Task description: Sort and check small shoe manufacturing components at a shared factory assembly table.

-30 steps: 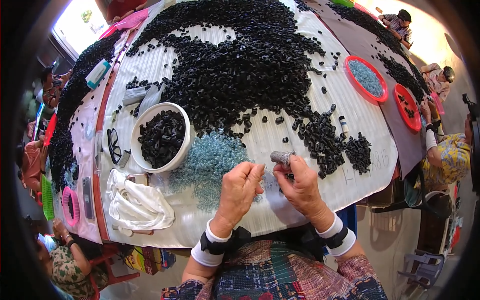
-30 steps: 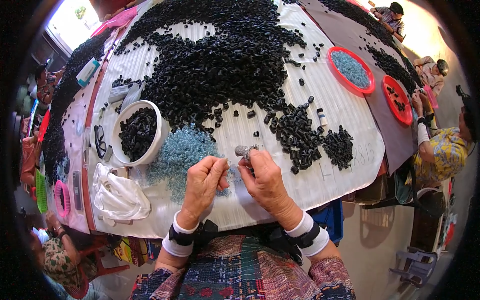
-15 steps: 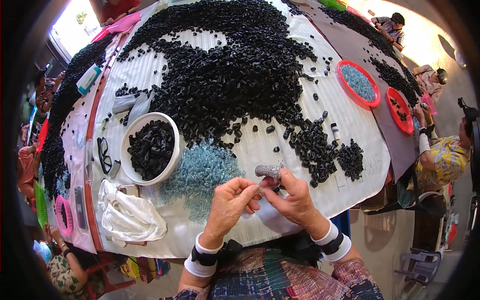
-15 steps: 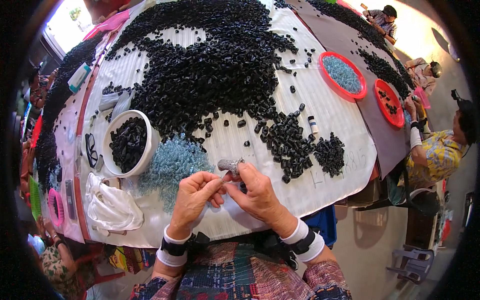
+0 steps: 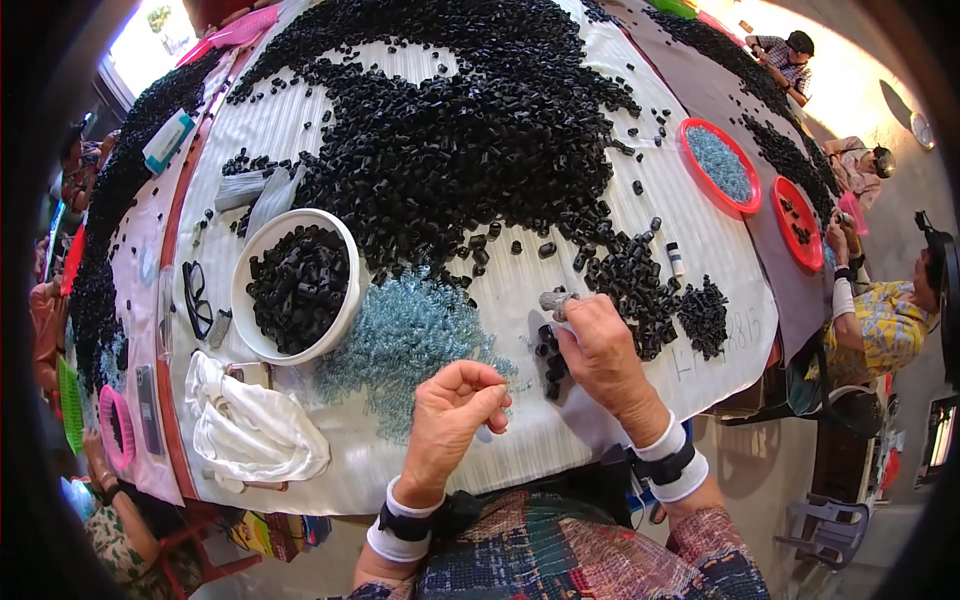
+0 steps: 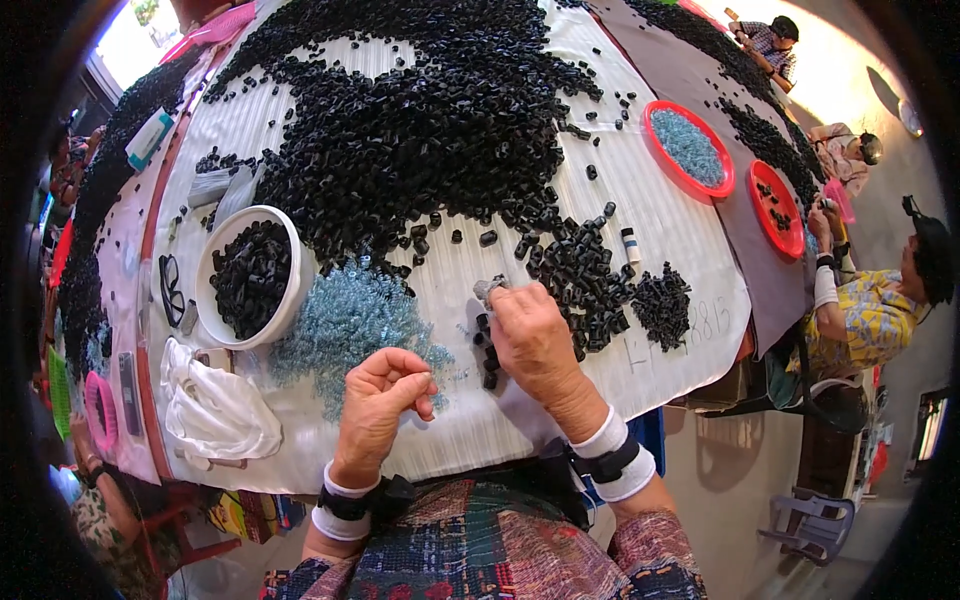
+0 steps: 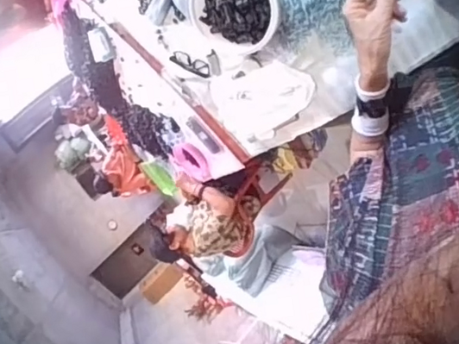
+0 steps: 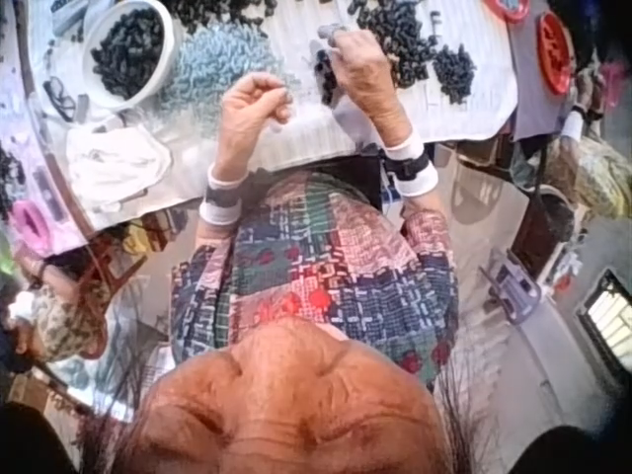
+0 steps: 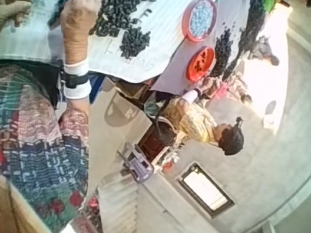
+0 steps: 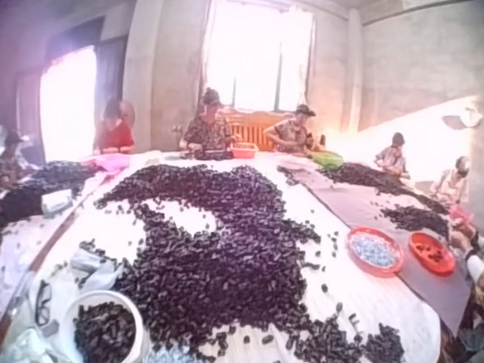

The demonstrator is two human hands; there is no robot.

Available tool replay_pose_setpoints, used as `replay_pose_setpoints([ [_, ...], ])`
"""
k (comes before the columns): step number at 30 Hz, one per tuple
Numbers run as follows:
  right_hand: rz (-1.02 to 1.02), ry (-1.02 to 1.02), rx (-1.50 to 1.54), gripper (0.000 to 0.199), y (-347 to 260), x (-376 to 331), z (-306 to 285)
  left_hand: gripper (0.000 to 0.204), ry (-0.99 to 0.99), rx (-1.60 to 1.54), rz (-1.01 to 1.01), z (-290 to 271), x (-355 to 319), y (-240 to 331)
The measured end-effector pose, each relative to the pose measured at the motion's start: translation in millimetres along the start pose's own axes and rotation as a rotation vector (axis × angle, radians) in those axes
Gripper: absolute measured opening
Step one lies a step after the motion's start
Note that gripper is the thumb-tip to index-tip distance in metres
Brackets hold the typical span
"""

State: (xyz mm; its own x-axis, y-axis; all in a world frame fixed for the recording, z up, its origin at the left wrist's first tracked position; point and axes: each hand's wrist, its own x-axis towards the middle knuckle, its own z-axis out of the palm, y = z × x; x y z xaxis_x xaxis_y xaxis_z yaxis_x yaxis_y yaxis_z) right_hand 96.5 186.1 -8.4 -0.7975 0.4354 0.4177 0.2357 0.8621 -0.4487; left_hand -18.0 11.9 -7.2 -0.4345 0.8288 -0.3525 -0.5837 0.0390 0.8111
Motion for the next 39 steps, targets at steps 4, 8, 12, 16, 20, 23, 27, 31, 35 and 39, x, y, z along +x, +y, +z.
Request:
replay_pose_setpoints([
  [4, -0.051, -0.118, -0.081, 0.026, -1.1, 1.7, 3.9, 0.015, 0.007, -0.006, 0.012, -1.8, -2.5, -2.0],
  [8, -0.039, -0.16, -0.05, 0.025, -1.9, 3.0, 6.3, 0.018, 0.026, 0.04, -0.008, -0.8, -5.3, -2.2],
  [12, 0.06, -0.151, 0.054, 0.024, 0.1, 4.7, 12.4, 0.018, 0.037, 0.027, 0.013, 0.6, -5.6, -6.0],
  [16, 0.234, -0.056, 0.364, 0.022, -0.2, 2.0, 11.1, 0.019, 0.026, 0.063, 0.015, 2.6, -4.5, -5.1],
  [20, 0.089, 0.064, 0.341, 0.02, -5.9, 5.2, 4.8, 0.019, 0.022, 0.084, 0.015, 3.7, -2.2, -4.5],
  [23, 0.075, 0.116, 0.293, 0.024, 0.6, -1.0, 4.0, 0.017, 0.049, 0.068, 0.04, 5.2, -4.6, -5.2],
  [27, -0.004, 0.018, 0.2, 0.029, -9.4, -9.9, -6.8, 0.019, 0.044, 0.07, 0.029, 2.3, -9.1, -5.0],
  [31, -0.122, -0.048, 0.046, 0.028, -15.1, -13.8, 3.8, 0.02, 0.056, 0.069, 0.032, 2.4, -13.4, -6.8],
  [35, -0.117, 0.0, 0.01, 0.028, -11.1, -16.0, 18.2, 0.02, 0.06, 0.065, 0.02, 1.7, -15.5, -7.5],
  [39, 0.097, -0.052, 0.391, 0.034, -23.9, -18.4, 1.7, 0.021, 0.062, 0.061, 0.0, 2.1, -16.6, -8.5],
])
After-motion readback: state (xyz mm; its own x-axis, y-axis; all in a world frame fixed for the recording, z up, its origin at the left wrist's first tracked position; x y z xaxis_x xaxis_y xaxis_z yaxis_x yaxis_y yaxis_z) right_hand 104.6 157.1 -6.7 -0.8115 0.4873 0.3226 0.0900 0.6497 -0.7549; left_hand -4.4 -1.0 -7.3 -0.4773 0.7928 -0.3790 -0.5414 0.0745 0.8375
